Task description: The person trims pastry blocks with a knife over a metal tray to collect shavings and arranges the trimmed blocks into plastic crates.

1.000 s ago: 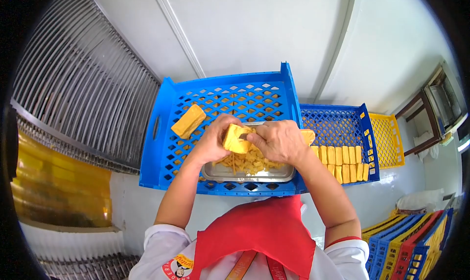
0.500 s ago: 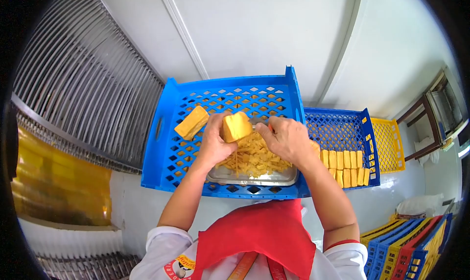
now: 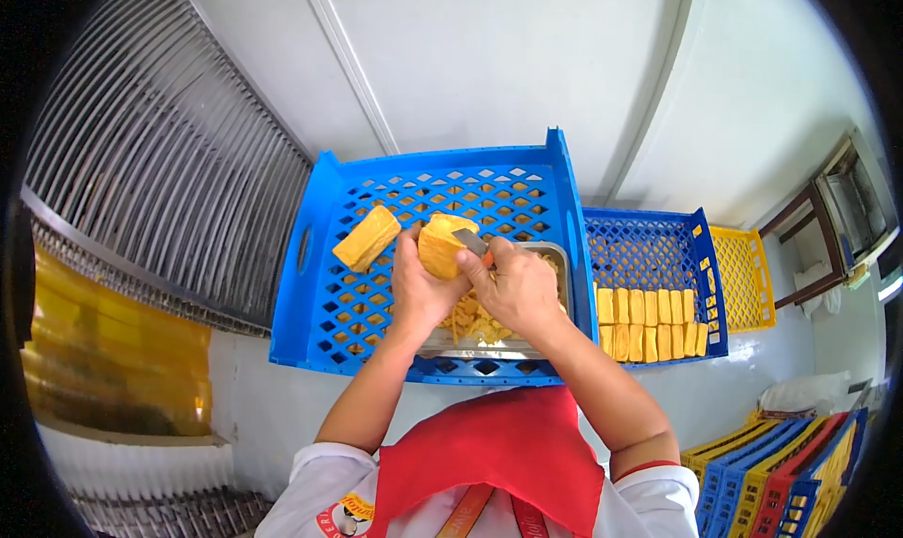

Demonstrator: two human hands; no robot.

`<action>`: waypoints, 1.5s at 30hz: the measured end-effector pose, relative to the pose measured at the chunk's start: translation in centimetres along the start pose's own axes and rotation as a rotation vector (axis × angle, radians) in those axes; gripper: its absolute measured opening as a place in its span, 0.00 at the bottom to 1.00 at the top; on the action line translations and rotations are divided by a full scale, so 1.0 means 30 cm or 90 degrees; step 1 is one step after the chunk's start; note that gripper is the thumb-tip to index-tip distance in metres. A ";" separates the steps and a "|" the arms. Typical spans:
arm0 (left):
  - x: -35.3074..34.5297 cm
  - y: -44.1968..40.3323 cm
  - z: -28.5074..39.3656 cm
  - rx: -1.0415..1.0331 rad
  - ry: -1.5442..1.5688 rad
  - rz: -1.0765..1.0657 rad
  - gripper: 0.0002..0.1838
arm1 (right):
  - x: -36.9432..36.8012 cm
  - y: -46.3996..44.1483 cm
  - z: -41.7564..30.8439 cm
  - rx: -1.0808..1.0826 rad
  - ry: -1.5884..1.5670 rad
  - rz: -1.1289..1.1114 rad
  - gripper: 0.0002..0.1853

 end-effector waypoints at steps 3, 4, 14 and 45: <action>-0.008 0.001 0.026 -0.012 -0.028 -0.011 0.34 | -0.020 -0.001 0.023 -0.028 -0.034 -0.012 0.28; -0.005 -0.001 0.035 -0.031 -0.058 -0.009 0.34 | -0.042 0.006 0.051 -0.069 -0.135 -0.035 0.27; 0.377 -0.397 -0.284 -0.101 -0.584 0.222 0.42 | 0.080 0.046 0.071 -0.028 0.110 -0.030 0.25; -0.042 0.031 0.176 0.101 0.737 -0.372 0.44 | 0.519 0.709 0.865 -0.367 -0.441 0.075 0.17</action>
Point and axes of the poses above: each hand's wrist, its own y-axis away from the middle knuckle, its own x-axis out of the back of the hand, z = x × y, the point moved 10 cm from there along -y, towards the middle knuckle, and after that the axes turned 5 degrees about x, right-handed, at the moved point
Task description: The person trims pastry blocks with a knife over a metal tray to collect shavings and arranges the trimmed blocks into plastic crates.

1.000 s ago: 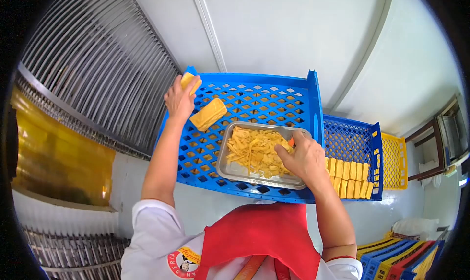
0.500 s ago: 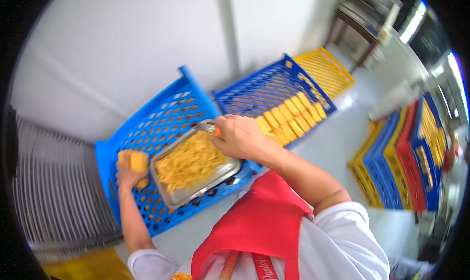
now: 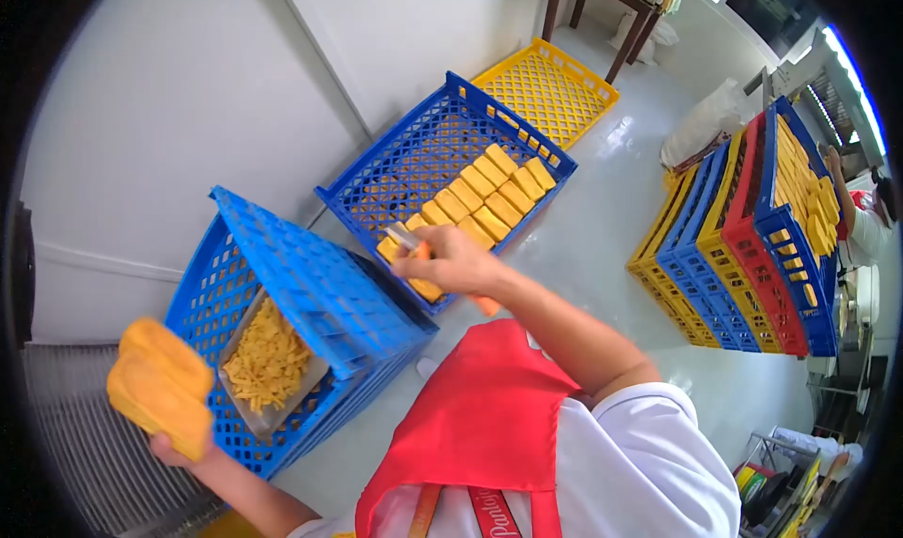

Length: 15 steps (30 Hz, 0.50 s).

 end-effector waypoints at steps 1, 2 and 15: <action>-0.209 0.018 -0.103 0.025 0.051 -0.070 0.44 | -0.017 0.000 -0.002 -0.018 -0.104 -0.036 0.19; -0.406 0.026 -0.246 0.075 0.088 -0.110 0.44 | -0.041 0.008 0.000 -0.061 -0.231 -0.087 0.26; -0.668 0.009 -1.519 0.596 0.288 -0.012 0.40 | 0.211 -0.088 0.550 -0.254 -0.073 -0.099 0.56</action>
Point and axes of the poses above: each hand's wrist, its own y-axis away from the middle knuckle, its own x-axis out of the back of the hand, z = x × y, the point moved 10 cm from there along -y, towards the middle knuckle, and after that the axes turned 5 degrees about x, right-handed, at the moved point
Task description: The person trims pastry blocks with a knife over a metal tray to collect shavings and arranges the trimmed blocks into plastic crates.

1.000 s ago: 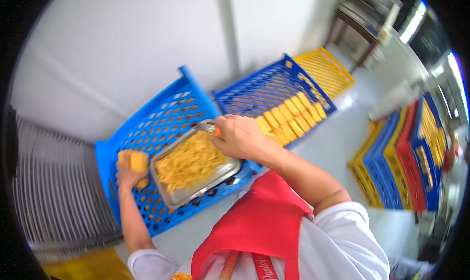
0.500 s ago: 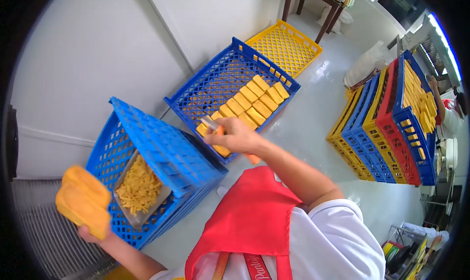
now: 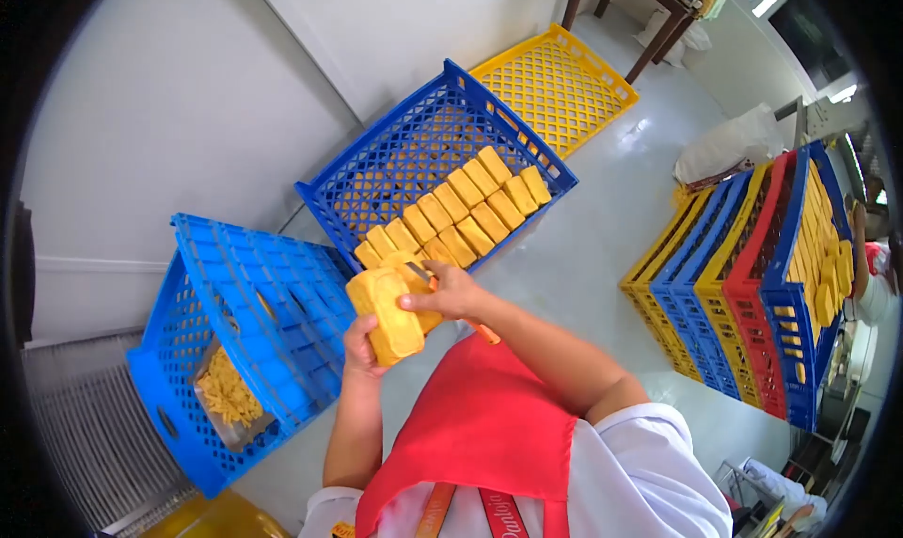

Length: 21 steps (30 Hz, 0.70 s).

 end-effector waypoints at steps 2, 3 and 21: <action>-0.021 -0.105 0.003 0.020 0.000 0.010 0.39 | 0.103 -0.044 0.029 0.014 -0.096 0.073 0.57; -0.062 -0.158 0.011 0.015 0.066 -0.039 0.37 | 0.149 -0.081 0.073 0.003 -0.083 0.059 0.57; 0.827 -0.726 0.549 -0.328 -0.876 0.567 0.45 | 1.460 -1.059 0.710 -0.058 0.536 0.421 0.45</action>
Point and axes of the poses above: each hand's wrist, its own y-axis away from the middle knuckle, its own x-axis out of the back of the hand, z = x × y, the point moved 10 cm from there along -y, towards the middle knuckle, and after that the axes turned 5 degrees about x, right-handed, at the moved point
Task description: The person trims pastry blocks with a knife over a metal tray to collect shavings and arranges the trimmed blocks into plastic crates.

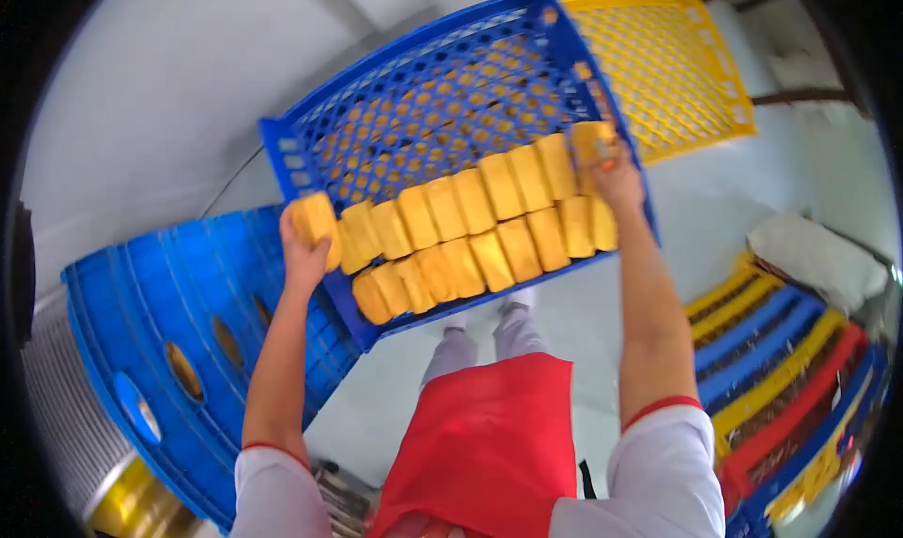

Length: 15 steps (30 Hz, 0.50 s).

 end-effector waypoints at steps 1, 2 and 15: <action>0.007 -0.039 0.034 -0.068 -0.161 0.066 0.44 | -0.024 -0.046 0.005 -0.010 -0.041 -0.006 0.43; 0.009 -0.086 0.009 -0.058 -0.191 0.102 0.43 | -0.075 -0.084 0.025 -0.007 -0.011 -0.055 0.41; -0.177 -0.381 -0.352 0.178 -0.388 0.066 0.40 | -0.076 0.165 0.008 0.055 -0.015 -0.050 0.34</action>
Point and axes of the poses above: each hand's wrist, its own y-axis away from the middle knuckle, its own x-axis out of the back of the hand, z = x × y, the point moved 10 cm from there along -y, towards the middle knuckle, and after that the axes turned 5 degrees about x, right-handed, at the moved point
